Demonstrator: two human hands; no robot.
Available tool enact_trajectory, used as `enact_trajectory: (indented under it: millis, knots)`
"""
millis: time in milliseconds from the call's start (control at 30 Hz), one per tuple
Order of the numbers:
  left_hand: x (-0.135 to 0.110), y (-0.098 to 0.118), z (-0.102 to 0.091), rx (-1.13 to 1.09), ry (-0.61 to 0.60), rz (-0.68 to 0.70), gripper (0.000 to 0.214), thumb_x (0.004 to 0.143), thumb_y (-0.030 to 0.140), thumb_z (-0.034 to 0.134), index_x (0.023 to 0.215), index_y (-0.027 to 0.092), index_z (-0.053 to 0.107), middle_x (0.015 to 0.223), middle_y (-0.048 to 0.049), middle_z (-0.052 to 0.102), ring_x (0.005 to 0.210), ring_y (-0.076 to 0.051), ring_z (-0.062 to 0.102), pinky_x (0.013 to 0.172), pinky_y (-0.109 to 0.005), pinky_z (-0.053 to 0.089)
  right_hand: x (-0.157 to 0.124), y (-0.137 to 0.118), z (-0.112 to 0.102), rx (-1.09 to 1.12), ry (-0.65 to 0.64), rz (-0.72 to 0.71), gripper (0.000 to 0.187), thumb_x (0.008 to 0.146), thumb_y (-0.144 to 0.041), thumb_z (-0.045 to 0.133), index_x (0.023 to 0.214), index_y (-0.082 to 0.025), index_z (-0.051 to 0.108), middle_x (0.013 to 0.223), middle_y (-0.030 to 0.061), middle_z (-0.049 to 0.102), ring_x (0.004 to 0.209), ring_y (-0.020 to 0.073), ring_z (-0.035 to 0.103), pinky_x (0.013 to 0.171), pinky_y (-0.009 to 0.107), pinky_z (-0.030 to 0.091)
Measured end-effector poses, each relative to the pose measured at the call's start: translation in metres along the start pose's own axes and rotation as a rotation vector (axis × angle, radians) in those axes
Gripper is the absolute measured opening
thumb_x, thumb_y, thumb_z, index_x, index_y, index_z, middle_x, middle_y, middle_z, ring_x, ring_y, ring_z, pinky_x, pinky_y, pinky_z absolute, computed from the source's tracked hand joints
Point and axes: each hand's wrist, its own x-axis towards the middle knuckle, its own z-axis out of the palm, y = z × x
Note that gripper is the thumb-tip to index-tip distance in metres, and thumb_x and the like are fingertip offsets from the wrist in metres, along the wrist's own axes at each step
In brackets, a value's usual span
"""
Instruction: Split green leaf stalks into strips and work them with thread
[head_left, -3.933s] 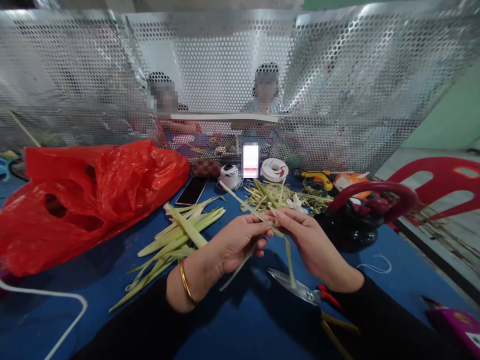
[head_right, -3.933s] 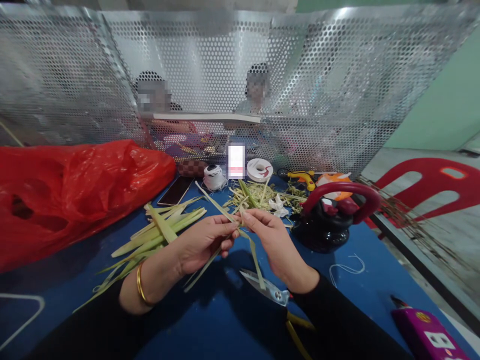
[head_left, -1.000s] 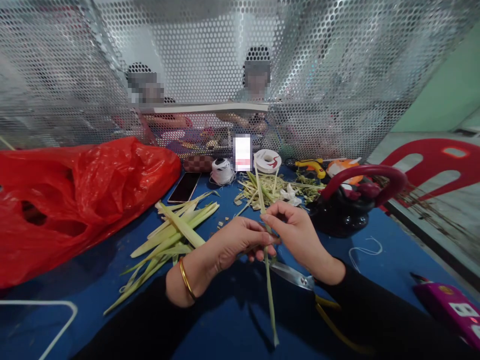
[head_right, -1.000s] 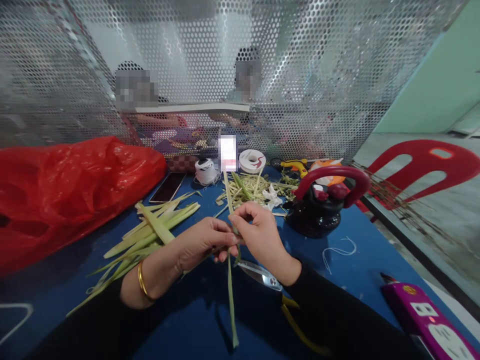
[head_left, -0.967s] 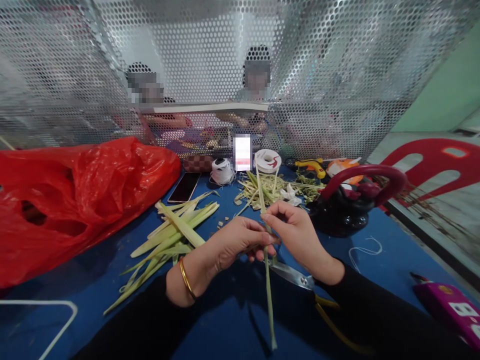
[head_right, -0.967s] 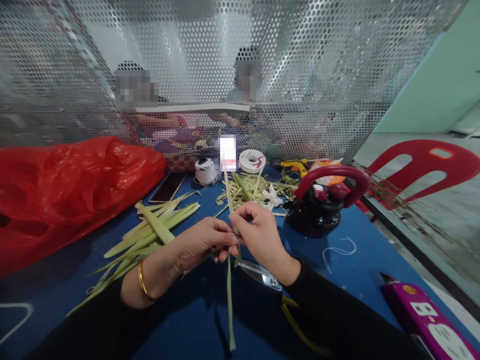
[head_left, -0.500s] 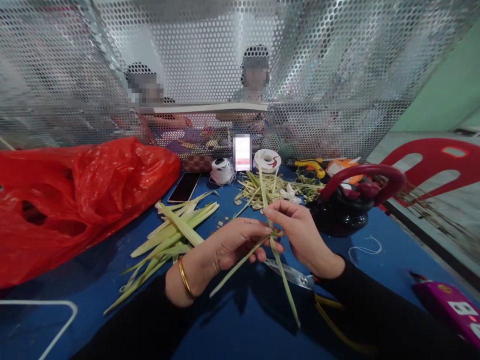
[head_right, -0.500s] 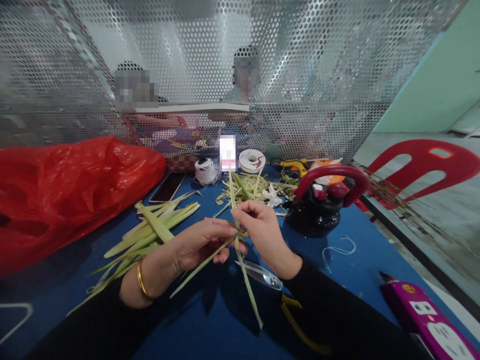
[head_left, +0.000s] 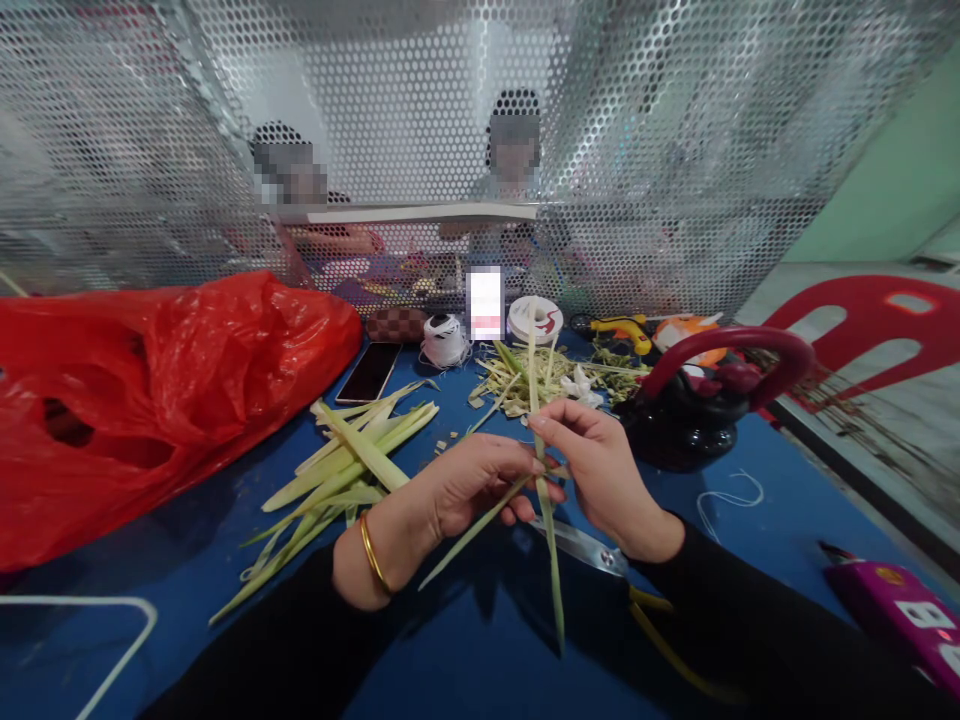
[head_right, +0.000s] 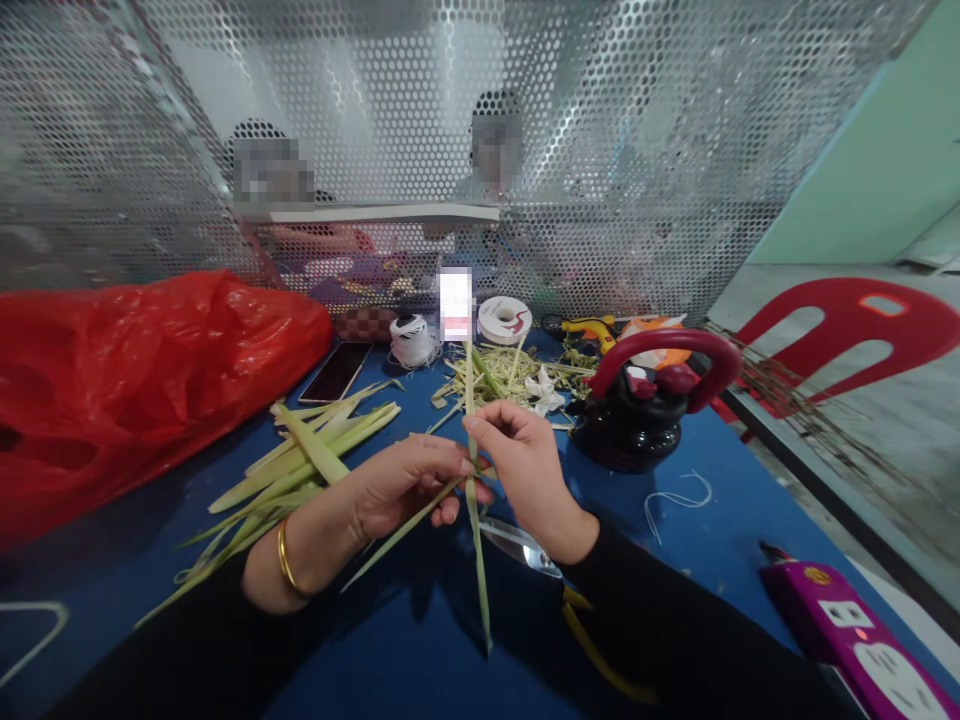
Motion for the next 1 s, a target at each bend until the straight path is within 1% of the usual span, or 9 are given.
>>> enact_trajectory:
  millis: [133, 267, 400, 500, 667, 833, 1000]
  knots:
    - [-0.0012, 0.0023, 0.0016, -0.008, 0.024, -0.003, 0.016, 0.068, 0.023, 0.061, 0.073, 0.01, 0.069, 0.078, -0.0098, 0.072, 0.044, -0.009, 0.057, 0.045, -0.021, 0.045, 0.002, -0.0008, -0.0009, 0.093, -0.033, 0.084, 0.025, 0.066, -0.033, 0.076, 0.06, -0.018, 0.058, 0.053, -0.0059, 0.048, 0.041, 0.0053, 0.038, 0.03, 0.017, 0.028]
    - [-0.0014, 0.0025, 0.004, 0.014, 0.033, 0.029, 0.016, 0.07, 0.024, 0.06, 0.075, 0.011, 0.069, 0.074, -0.0078, 0.071, 0.044, -0.01, 0.058, 0.044, -0.021, 0.043, 0.0018, -0.0016, -0.0011, 0.156, -0.077, 0.132, 0.024, 0.066, -0.033, 0.077, 0.062, -0.019, 0.058, 0.053, -0.0069, 0.047, 0.037, 0.0052, 0.037, 0.026, 0.016, 0.03]
    - [-0.0007, 0.001, 0.004, 0.062, 0.037, 0.067, 0.015, 0.069, 0.023, 0.061, 0.072, 0.011, 0.069, 0.075, -0.0071, 0.069, 0.049, -0.011, 0.06, 0.045, -0.02, 0.043, -0.0001, -0.0023, 0.0006, 0.162, -0.061, 0.093, 0.024, 0.065, -0.03, 0.078, 0.061, -0.018, 0.058, 0.051, -0.0062, 0.048, 0.039, 0.0052, 0.038, 0.027, 0.015, 0.031]
    - [-0.0003, 0.0, 0.0032, 0.071, 0.028, 0.08, 0.015, 0.069, 0.022, 0.061, 0.073, 0.011, 0.07, 0.07, -0.0053, 0.067, 0.051, -0.01, 0.06, 0.047, -0.019, 0.044, -0.0016, -0.0019, 0.0017, 0.173, -0.068, 0.079, 0.024, 0.066, -0.03, 0.078, 0.061, -0.018, 0.057, 0.05, -0.0065, 0.047, 0.039, 0.0052, 0.036, 0.027, 0.014, 0.031]
    - [-0.0002, -0.0005, 0.0034, 0.027, 0.04, 0.036, 0.015, 0.067, 0.023, 0.063, 0.076, 0.013, 0.07, 0.066, -0.003, 0.066, 0.052, -0.011, 0.062, 0.05, -0.02, 0.047, -0.0029, 0.0009, 0.0022, 0.183, -0.072, 0.064, 0.022, 0.069, -0.03, 0.076, 0.065, -0.019, 0.058, 0.047, -0.0082, 0.044, 0.036, 0.0042, 0.034, 0.027, 0.014, 0.03]
    - [-0.0005, -0.0001, 0.0052, 0.038, 0.037, 0.013, 0.012, 0.065, 0.02, 0.063, 0.07, 0.012, 0.068, 0.07, -0.0057, 0.069, 0.05, -0.012, 0.062, 0.05, -0.022, 0.047, -0.0035, 0.003, 0.0023, 0.149, -0.058, 0.062, 0.023, 0.068, -0.032, 0.077, 0.066, -0.018, 0.058, 0.047, -0.009, 0.042, 0.034, 0.0038, 0.033, 0.025, 0.013, 0.03]
    - [-0.0016, 0.0011, 0.0064, 0.084, 0.006, -0.007, 0.013, 0.066, 0.021, 0.062, 0.07, 0.012, 0.07, 0.063, -0.0045, 0.069, 0.046, -0.011, 0.059, 0.046, -0.02, 0.044, -0.0047, 0.0022, 0.0022, 0.085, -0.035, 0.058, 0.023, 0.067, -0.032, 0.077, 0.065, -0.018, 0.058, 0.05, -0.0081, 0.046, 0.035, 0.0038, 0.036, 0.024, 0.014, 0.029]
